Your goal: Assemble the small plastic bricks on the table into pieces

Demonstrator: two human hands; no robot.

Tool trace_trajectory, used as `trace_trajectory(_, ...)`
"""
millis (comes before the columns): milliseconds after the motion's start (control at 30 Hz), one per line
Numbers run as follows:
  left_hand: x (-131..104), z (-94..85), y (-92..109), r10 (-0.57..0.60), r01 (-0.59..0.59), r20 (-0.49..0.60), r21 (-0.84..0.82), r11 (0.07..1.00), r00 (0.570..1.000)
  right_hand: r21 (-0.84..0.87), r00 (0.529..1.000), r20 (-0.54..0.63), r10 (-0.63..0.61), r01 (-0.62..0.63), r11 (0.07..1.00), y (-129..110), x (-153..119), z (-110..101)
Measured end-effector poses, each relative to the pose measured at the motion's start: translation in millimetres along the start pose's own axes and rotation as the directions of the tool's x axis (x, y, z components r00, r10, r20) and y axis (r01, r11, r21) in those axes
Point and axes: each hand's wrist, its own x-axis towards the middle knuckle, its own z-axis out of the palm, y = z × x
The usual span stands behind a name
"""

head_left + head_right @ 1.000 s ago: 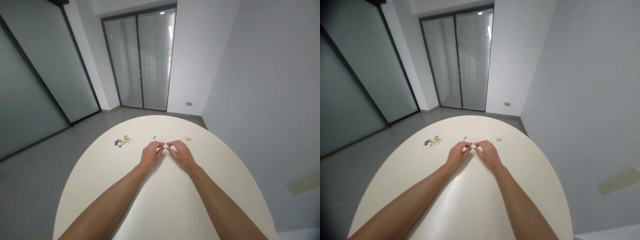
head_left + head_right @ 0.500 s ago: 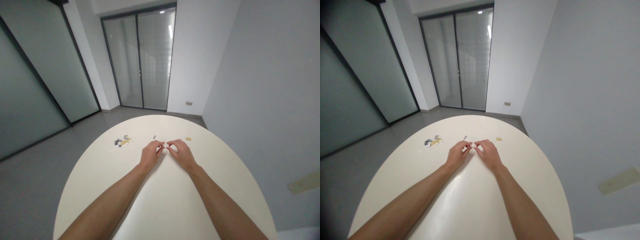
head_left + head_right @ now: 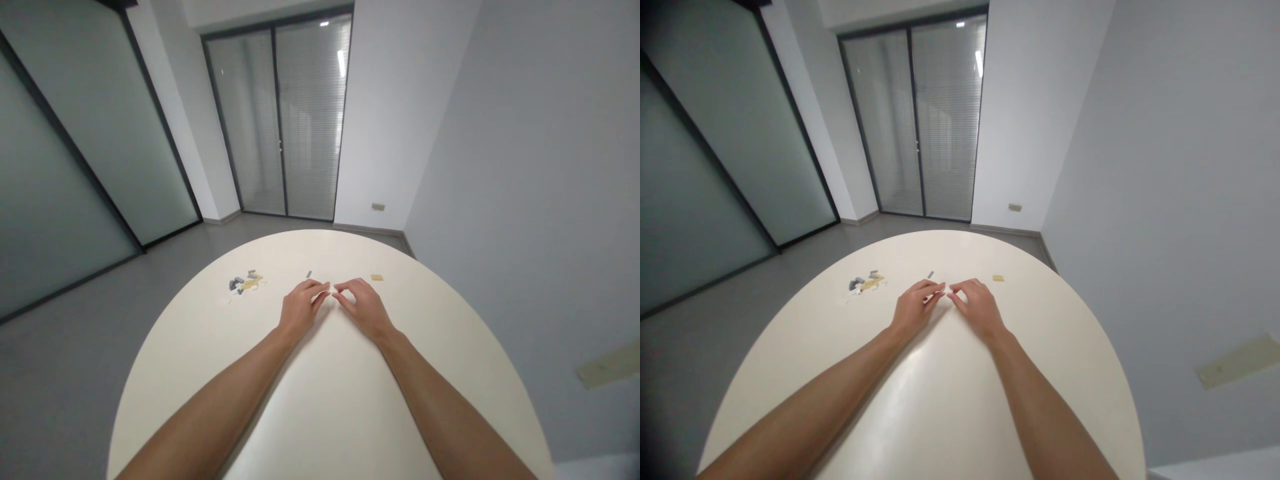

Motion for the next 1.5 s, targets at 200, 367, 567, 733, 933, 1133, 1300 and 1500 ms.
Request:
trace_trajectory(200,-0.3,-1.0,1.4,-0.003,0.003,0.000,0.012,1.000,1.000,-0.001,1.000,-0.007,0.000,0.000,1.000,0.7,-0.6,1.0)
trace_trajectory(367,0.1,-2.7,3.6,-0.017,0.016,0.016,0.008,1.000,1.000,-0.011,1.000,-0.003,-0.003,0.003,1.000,-1.1,0.0,0.0)
trace_trajectory(567,0.4,-2.7,3.5,-0.025,0.025,0.019,0.009,1.000,1.000,-0.017,1.000,0.011,-0.013,0.013,1.000,-2.4,1.1,-0.9)
trace_trajectory(733,0.2,-1.9,4.1,-0.022,0.022,0.025,0.011,1.000,0.999,-0.023,1.000,0.014,-0.012,0.013,1.000,-3.6,1.6,-1.4)
trace_trajectory(933,0.0,0.0,4.0,-0.041,0.040,0.031,0.012,0.999,0.999,-0.012,1.000,0.019,-0.023,0.023,1.000,-2.3,1.5,-0.5)
trace_trajectory(1133,0.0,1.0,3.1,-0.067,0.068,0.030,-0.016,0.998,0.997,0.025,1.000,0.004,-0.022,0.022,0.999,-3.3,0.8,0.1)
trace_trajectory(1300,-0.4,0.1,3.9,-0.077,0.078,0.028,-0.024,0.997,0.997,0.050,1.000,0.002,-0.025,0.025,0.998,-3.8,0.5,-1.2)
trace_trajectory(1500,0.2,0.4,3.6,-0.077,0.077,0.025,-0.025,0.997,0.997,0.061,1.000,0.002,-0.029,0.029,0.998,-3.3,-0.2,-1.2)
